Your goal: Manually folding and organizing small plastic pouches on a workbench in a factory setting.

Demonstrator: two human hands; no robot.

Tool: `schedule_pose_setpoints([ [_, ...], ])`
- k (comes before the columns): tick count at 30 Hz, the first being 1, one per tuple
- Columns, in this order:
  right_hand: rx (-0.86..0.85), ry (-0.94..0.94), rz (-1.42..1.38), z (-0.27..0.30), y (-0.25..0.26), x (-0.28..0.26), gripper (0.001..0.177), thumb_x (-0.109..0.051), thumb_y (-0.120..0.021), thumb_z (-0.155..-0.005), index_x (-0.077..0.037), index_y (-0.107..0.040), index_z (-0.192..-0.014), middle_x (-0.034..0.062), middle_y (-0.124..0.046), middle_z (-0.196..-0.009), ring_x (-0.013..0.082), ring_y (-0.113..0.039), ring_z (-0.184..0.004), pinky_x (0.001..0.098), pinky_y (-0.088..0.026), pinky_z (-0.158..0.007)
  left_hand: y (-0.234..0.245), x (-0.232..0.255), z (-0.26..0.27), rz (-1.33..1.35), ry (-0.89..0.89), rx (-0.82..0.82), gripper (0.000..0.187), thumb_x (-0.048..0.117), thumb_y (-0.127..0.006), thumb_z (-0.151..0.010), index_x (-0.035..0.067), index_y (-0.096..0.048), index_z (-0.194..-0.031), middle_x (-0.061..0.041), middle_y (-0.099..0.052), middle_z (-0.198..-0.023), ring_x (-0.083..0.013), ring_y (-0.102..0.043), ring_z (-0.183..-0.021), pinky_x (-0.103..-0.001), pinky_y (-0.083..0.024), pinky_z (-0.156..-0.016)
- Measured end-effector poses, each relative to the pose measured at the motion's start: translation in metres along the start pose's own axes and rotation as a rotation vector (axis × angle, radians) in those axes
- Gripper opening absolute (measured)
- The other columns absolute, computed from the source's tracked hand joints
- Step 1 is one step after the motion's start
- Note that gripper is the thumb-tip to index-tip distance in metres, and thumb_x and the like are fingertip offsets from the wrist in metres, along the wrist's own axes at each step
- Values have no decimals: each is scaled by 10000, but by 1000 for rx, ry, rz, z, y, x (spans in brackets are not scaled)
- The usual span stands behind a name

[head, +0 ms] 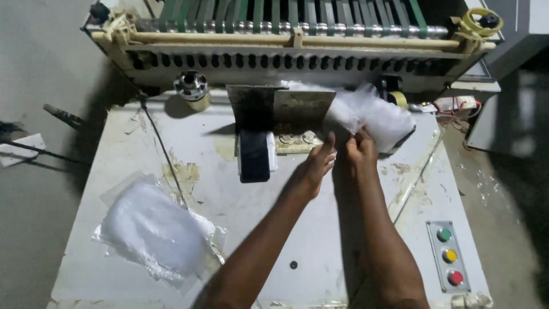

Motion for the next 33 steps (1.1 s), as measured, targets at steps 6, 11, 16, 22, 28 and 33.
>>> schedule_pose_setpoints([
  [6, 67, -257, -500, 180, 52, -162, 140, -176, -693, -971, -83, -715, -1072, 62, -690, -910, 177, -706, -945, 260, -573, -807, -78, -57, -71, 546, 187, -108, 1085, 736, -619, -866, -69, -335, -1536, -287, -403, -1471, -374, -411, -1393, -450, -314, -1176],
  [11, -92, -359, -951, 251, 145, -165, 378, -221, -690, -901, -93, -595, -1243, 58, -578, -1192, 207, -580, -1145, 328, -459, -982, -51, -143, -33, 637, 315, -96, 556, 494, -742, -999, 49, -654, -1320, -126, -727, -1180, -234, -710, -1091, -396, -552, -945],
  [16, -610, 200, -38, 230, 227, -158, 559, -61, -591, -909, 4, -477, -1452, 242, -421, -1612, 385, -388, -1546, 528, -297, -1314, 42, -109, 93, 324, 504, -371, 329, 284, -711, -970, -32, -717, -1059, -119, -758, -988, -220, -727, -862, -336, -587, -764],
  [22, -1300, 840, 761, 223, 75, -220, 1183, -171, -866, -695, -160, -164, -1648, 125, -97, -1734, 378, -66, -1590, 559, -144, -1249, 95, -25, 143, -585, 824, -606, 599, 402, -615, -902, 21, -618, -1363, -144, -727, -1243, -318, -722, -1062, -407, -588, -915],
  [28, -1320, 936, 588, 237, 15, -174, 1058, -469, -824, -727, -16, -326, -1544, 133, -655, -1237, 353, -525, -1192, 460, -365, -1101, 119, -36, 156, -1076, 457, -602, 336, 388, -651, -955, 81, -730, -1067, -51, -681, -788, -184, -592, -622, -378, -523, -659],
  [33, -1179, 1137, 809, 246, 44, -131, 373, -289, -735, -815, -186, -618, -1154, 22, -642, -1042, 262, -608, -986, 426, -462, -933, 138, -51, 196, -1163, 307, -349, 387, 289, -566, -988, 98, -656, -1311, -195, -737, -1101, -424, -716, -1023, -570, -557, -890],
])
Point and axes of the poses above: each hand's wrist, its own z-axis away from the middle knuckle, its own y-axis out of the back of the hand, x = y × z, the point moved 3 cm from there along -z, towards the middle knuckle
